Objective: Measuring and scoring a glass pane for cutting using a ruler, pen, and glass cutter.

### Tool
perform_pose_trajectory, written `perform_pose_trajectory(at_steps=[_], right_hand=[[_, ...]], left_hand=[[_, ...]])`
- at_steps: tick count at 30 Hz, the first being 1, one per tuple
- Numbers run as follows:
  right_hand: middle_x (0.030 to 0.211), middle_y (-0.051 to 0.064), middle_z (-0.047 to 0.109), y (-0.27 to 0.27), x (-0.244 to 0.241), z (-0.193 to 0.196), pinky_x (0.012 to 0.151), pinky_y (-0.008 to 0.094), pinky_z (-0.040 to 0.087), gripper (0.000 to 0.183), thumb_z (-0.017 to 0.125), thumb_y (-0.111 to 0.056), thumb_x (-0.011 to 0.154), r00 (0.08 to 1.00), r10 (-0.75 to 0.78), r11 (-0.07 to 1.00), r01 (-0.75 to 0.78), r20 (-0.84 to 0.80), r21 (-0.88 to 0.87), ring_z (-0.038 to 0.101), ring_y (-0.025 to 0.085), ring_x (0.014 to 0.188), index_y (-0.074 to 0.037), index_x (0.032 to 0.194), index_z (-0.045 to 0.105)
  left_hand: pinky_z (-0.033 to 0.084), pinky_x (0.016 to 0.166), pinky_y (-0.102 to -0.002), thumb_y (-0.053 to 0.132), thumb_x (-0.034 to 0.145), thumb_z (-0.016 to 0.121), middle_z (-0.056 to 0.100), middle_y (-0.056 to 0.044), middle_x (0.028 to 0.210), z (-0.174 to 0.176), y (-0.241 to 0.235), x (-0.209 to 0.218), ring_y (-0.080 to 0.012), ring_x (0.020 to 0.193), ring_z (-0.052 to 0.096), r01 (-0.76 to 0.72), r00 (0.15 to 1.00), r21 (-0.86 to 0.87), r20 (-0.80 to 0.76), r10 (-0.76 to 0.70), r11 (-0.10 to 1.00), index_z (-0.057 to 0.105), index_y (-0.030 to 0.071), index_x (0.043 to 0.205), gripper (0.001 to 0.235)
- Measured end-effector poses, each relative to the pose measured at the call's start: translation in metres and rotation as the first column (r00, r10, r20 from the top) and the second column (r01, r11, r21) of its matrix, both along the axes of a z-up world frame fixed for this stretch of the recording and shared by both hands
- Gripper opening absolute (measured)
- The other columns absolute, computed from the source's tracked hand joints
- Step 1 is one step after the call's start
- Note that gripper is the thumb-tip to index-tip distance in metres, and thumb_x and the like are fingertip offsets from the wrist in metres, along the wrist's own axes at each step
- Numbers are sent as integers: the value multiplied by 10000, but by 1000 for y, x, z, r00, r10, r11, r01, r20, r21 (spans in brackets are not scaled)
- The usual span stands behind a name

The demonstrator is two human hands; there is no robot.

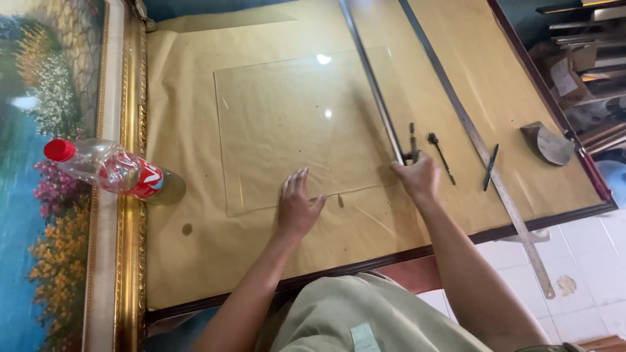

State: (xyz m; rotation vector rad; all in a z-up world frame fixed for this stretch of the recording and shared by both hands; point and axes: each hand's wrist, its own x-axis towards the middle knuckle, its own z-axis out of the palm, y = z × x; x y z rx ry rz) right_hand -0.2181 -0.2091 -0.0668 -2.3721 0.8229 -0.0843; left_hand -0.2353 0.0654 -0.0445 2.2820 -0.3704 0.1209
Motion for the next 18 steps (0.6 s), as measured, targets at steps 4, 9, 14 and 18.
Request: perform_pose_trajectory(at_steps=[4,9,14,18], right_hand=[[788,86,647,-61,-7,-1,695,426,486,443,687,-514,597,999,-24,985,27,21,-169,615,310,846,-190,897,642],[801,111,656,-94,-9,14,714,438,482,453,680,-523,642,1000,24,961,-24,-4,-274,614,337,850,-145,888,635],[913,125,626,-98,-12,20,792,461,463,596,678,-612,623,999,32,973,-34,-12,-226,582,336,940,-126,955,583],[957,102,625,-112,-5,-5,795,479,429,493,431,-630,840,995,49,953,-72,-85,-294,571,317,976,-183,1039,495]], left_hand=[[332,973,-469,255,667,714,515,-178,1132,-21,-7,0,-354,1107,463,-61,995,169,85,47,984,459,26,1211,643],[312,957,-517,341,697,680,501,-106,1176,-32,-22,2,-348,1155,419,-146,989,286,24,145,947,482,121,1220,601],[282,969,-544,395,698,657,484,-76,1226,-41,-34,-4,-344,1203,371,-226,969,345,-18,247,911,512,175,1187,555],[289,975,-509,387,723,638,481,-76,1239,-37,-35,-7,-324,1209,376,-238,965,347,-25,263,907,528,166,1181,520]])
